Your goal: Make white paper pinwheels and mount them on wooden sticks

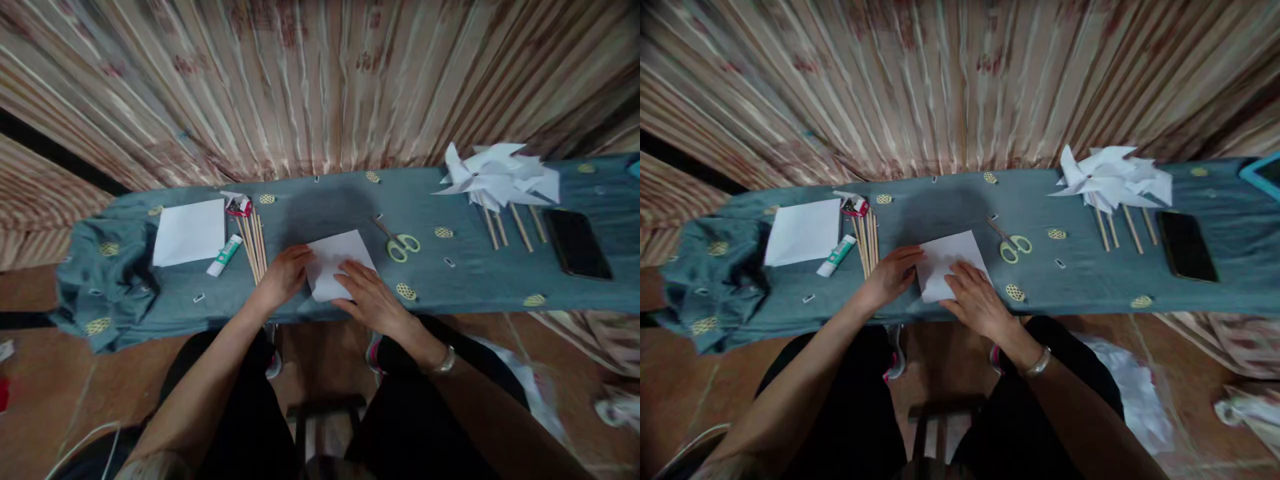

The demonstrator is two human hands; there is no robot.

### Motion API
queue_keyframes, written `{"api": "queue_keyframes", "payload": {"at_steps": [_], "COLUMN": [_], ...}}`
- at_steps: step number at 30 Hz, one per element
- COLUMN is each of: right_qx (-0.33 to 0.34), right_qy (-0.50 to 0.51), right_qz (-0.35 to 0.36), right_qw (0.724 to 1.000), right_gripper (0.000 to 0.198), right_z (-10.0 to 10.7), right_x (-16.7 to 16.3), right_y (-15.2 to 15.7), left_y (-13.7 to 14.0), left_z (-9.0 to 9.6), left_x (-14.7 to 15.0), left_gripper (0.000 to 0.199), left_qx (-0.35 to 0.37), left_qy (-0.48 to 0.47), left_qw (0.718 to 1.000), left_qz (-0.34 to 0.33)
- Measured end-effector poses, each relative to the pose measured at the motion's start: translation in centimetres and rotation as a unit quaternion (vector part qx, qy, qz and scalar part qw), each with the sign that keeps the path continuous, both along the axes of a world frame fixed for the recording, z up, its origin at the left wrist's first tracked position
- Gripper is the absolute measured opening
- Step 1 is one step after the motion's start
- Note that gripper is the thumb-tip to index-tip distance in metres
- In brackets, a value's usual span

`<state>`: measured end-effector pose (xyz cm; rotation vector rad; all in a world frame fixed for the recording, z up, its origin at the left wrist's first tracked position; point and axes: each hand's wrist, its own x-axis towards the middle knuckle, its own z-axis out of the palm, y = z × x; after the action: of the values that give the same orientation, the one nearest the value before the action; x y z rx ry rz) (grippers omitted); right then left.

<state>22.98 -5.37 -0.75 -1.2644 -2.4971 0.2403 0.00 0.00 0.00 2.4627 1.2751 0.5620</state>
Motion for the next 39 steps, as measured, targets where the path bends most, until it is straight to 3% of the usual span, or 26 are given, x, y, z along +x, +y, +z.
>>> {"api": "queue_keyframes", "payload": {"at_steps": [3,12,18,22,26,29,31,35,39], "right_qx": [-0.025,-0.153,-0.213,-0.203,-0.182,-0.180,-0.180,-0.167,-0.156], "right_qy": [0.032,0.179,0.220,0.251,0.233,0.188,0.167,0.149,0.138], "right_qz": [0.005,0.031,-0.010,-0.087,-0.148,-0.187,-0.207,-0.247,-0.267], "right_qw": [0.999,0.971,0.952,0.943,0.944,0.947,0.947,0.943,0.941], "right_gripper": [0.026,0.029,0.033,0.037,0.028,0.023,0.023,0.027,0.031], "right_z": [0.5,3.7,3.0,2.1,1.7,1.5,1.3,0.7,0.5], "right_x": [-0.5,-2.6,-0.7,0.0,-1.0,-1.8,-2.2,-2.5,-2.4], "right_y": [0.7,0.5,0.4,1.5,3.2,4.3,4.6,4.6,4.3], "left_y": [0.5,2.7,2.5,1.4,0.2,-0.7,-1.4,-3.5,-5.7], "left_z": [0.9,3.8,3.1,2.3,1.0,-0.1,-0.5,-0.8,-1.5], "left_x": [0.0,2.5,2.9,2.4,1.3,0.5,0.3,1.4,2.7], "left_gripper": [0.044,0.041,0.039,0.033,0.033,0.034,0.037,0.037,0.041], "left_qx": [-0.020,-0.008,-0.058,-0.087,-0.109,-0.106,-0.062,0.064,0.063], "left_qy": [-0.011,-0.138,-0.196,-0.209,-0.160,-0.139,-0.130,-0.092,-0.008], "left_qw": [0.999,0.983,0.970,0.964,0.972,0.976,0.981,0.993,0.996], "left_qz": [0.035,0.124,0.130,0.136,0.132,0.130,0.132,0.035,-0.055]}}
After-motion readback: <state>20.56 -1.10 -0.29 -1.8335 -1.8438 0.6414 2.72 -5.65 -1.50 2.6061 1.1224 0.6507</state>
